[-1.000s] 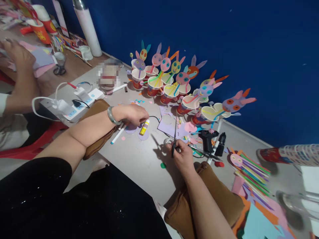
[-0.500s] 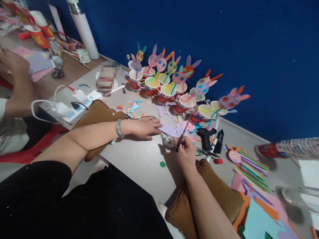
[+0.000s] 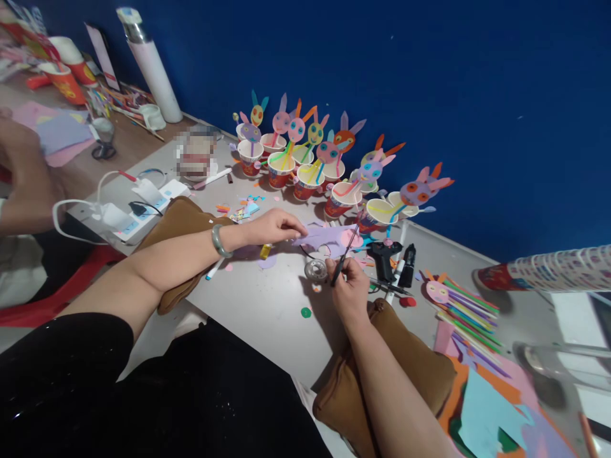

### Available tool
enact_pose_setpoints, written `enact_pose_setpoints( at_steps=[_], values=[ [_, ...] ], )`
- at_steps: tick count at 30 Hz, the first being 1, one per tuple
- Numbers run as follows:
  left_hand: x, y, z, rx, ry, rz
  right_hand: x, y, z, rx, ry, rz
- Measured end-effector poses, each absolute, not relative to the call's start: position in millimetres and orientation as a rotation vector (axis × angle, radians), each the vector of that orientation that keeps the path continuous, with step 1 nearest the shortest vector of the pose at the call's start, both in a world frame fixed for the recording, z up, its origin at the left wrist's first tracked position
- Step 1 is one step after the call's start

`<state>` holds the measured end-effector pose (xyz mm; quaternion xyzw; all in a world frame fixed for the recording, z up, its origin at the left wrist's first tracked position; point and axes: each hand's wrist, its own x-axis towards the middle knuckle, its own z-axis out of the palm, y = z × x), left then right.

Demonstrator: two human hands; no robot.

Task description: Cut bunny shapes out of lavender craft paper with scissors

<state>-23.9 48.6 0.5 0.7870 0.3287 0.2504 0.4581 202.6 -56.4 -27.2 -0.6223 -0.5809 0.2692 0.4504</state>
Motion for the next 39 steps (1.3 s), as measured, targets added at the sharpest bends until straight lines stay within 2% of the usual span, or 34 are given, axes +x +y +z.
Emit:
enact_pose_setpoints(
  at_steps=[4,8,12,16,20,25,32,39],
  values=[
    [-25,53,1,1.631,0.805,0.716,203,-56,-28,-1.547,-1.438,0.677],
    [-24,54,1,1.586,0.828,0.824,202,-57,-25,-1.529,-1.467,0.662],
    [-26,45,3,1.929,0.908,1.048,199,-61,-18,-1.426,-1.542,0.712],
    [-27,35,0,2.523,0.748,1.174,199,-65,-18,-1.239,-1.671,0.776],
    [-26,32,-8,2.949,0.679,1.159,203,-69,-25,-1.086,-1.776,0.689],
    [-26,32,-10,3.148,0.700,1.063,203,-71,-26,-0.980,-1.857,0.540],
    [-25,30,-11,3.122,0.604,1.138,197,-67,-19,-0.968,-2.017,0.465],
    [-25,29,-6,2.963,0.682,0.978,198,-66,-27,-0.940,-2.008,0.586]
  ],
)
